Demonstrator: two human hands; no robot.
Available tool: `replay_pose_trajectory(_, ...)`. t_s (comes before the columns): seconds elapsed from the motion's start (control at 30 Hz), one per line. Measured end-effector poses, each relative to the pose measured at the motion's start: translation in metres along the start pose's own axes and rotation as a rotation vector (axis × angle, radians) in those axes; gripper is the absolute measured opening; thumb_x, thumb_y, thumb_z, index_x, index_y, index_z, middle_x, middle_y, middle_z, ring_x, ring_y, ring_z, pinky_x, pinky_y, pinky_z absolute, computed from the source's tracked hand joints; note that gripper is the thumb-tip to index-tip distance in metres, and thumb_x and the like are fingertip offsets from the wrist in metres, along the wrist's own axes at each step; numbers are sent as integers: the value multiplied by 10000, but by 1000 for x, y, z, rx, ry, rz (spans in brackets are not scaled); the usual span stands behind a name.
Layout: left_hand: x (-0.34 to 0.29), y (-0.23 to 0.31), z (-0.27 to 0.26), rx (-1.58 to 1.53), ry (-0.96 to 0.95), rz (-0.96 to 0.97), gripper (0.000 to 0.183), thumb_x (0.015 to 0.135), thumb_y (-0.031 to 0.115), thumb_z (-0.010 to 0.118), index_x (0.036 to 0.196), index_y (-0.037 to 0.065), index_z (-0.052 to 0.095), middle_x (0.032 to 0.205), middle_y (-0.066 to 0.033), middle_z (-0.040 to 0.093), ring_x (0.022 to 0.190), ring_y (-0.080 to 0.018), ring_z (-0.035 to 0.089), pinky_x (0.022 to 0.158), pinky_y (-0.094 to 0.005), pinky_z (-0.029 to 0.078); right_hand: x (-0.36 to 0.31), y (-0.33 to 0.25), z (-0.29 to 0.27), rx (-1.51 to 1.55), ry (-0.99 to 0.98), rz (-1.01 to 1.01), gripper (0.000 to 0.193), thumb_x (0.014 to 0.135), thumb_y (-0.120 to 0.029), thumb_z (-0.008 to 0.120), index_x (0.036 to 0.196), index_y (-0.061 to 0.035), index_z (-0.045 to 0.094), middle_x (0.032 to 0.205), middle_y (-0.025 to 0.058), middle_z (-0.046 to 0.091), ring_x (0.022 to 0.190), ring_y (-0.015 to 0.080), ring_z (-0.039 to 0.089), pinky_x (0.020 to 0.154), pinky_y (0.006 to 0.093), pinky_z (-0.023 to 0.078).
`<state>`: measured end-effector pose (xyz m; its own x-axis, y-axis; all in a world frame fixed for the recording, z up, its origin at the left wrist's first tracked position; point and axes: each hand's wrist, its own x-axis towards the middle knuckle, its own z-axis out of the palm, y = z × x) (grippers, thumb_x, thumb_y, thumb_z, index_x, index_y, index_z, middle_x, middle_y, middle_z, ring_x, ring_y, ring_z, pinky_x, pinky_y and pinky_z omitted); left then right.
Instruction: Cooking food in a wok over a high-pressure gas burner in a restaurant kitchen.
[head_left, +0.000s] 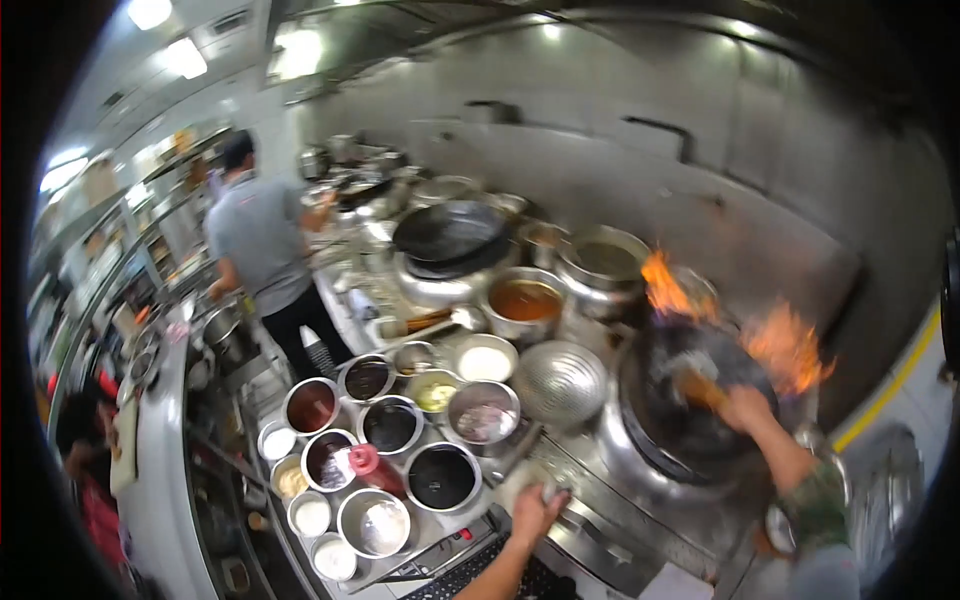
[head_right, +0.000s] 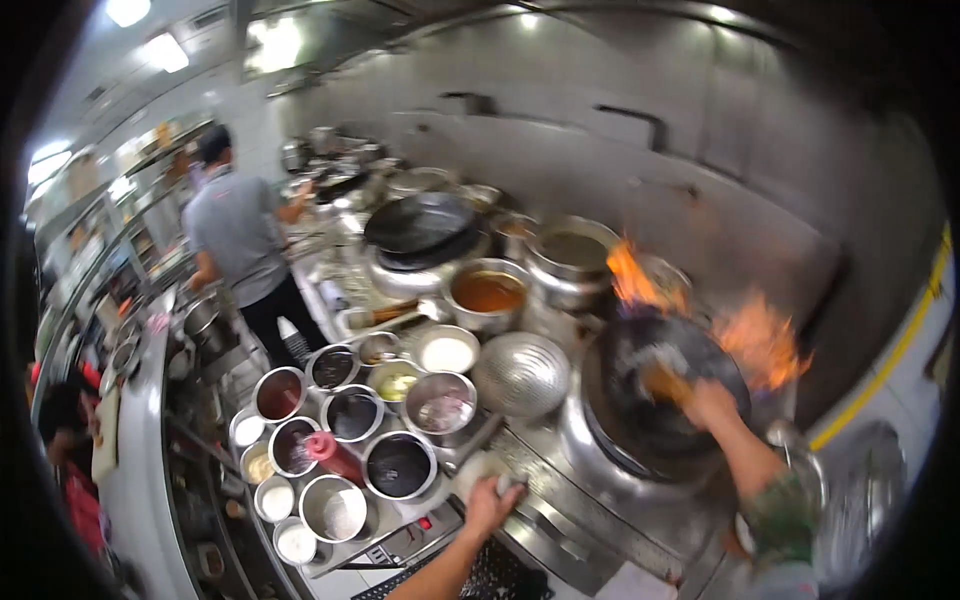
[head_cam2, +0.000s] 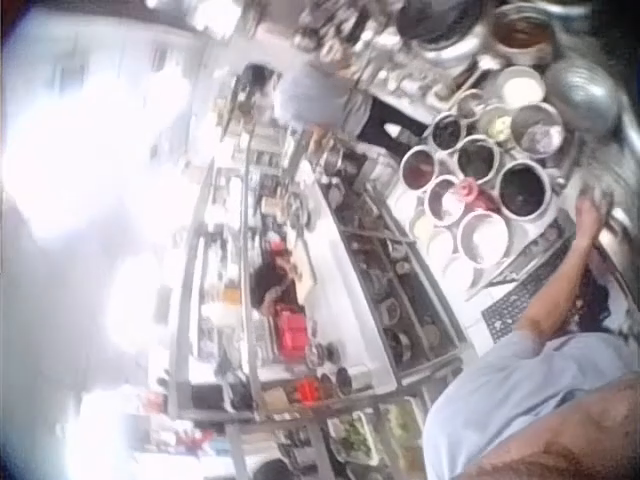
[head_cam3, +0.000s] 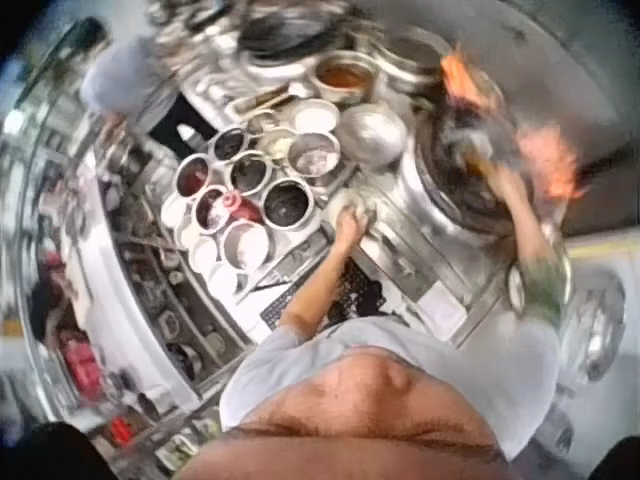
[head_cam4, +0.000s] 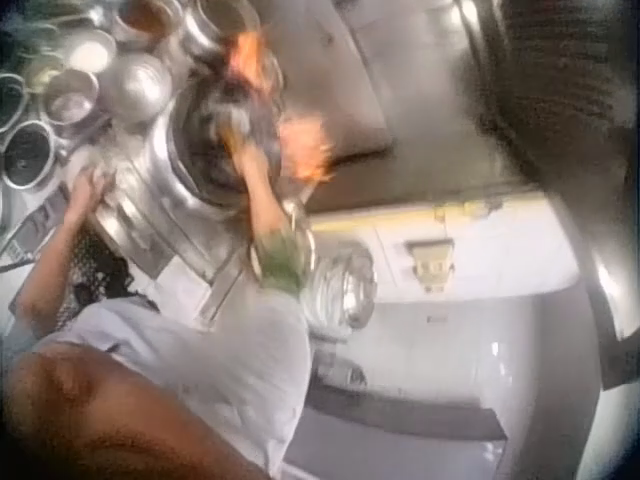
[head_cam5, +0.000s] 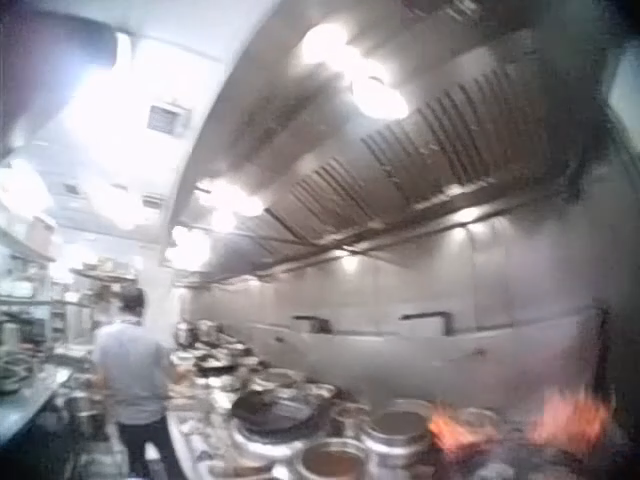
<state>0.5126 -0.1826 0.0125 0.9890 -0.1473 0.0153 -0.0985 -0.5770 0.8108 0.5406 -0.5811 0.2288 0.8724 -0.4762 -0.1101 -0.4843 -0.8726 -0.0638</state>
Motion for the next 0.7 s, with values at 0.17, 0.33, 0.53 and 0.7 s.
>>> replay_pose_trajectory(0.17, -35, 31, -52, 113, 173, 182, 747, 709, 383, 874, 1295, 23, 584, 1247, -286, 542, 1167, -435, 525, 991, -500, 437, 20, 2, -6, -152, -52, -220, 316, 828, -291, 605, 966, -48, 751, 976, 219, 719, 952, 393, 696, 835, 471, 555)
replay_pose_trajectory(0.33, -19, 159, -33, 87, -30, 629, 589, 749, 326, 841, 1258, 112, 636, 1195, -142, 595, 1151, -350, 541, 937, -465, 451, 39, 45, 1, -138, -14, -11, 286, 847, -285, 618, 1002, -89, 758, 1002, 182, 733, 968, 358, 707, 865, 468, 550)
replay_pose_trajectory(0.53, 11, 220, 37, 239, -92, 844, 359, 866, 354, 724, 1099, 86, 680, 1084, -95, 626, 1059, -301, 562, 834, -444, 458, -12, 54, -18, -179, -136, -197, 314, 855, -288, 615, 1052, -75, 735, 1016, 177, 733, 979, 330, 713, 845, 458, 563)
replay_pose_trajectory(0.7, 21, 213, 71, 277, -221, 830, 252, 913, 323, 665, 959, 75, 663, 930, -95, 601, 923, -316, 556, 771, -459, 455, 35, 7, 42, 294, 209, -156, 327, 806, -301, 659, 1077, -127, 716, 902, 192, 725, 896, 395, 699, 800, 507, 556)
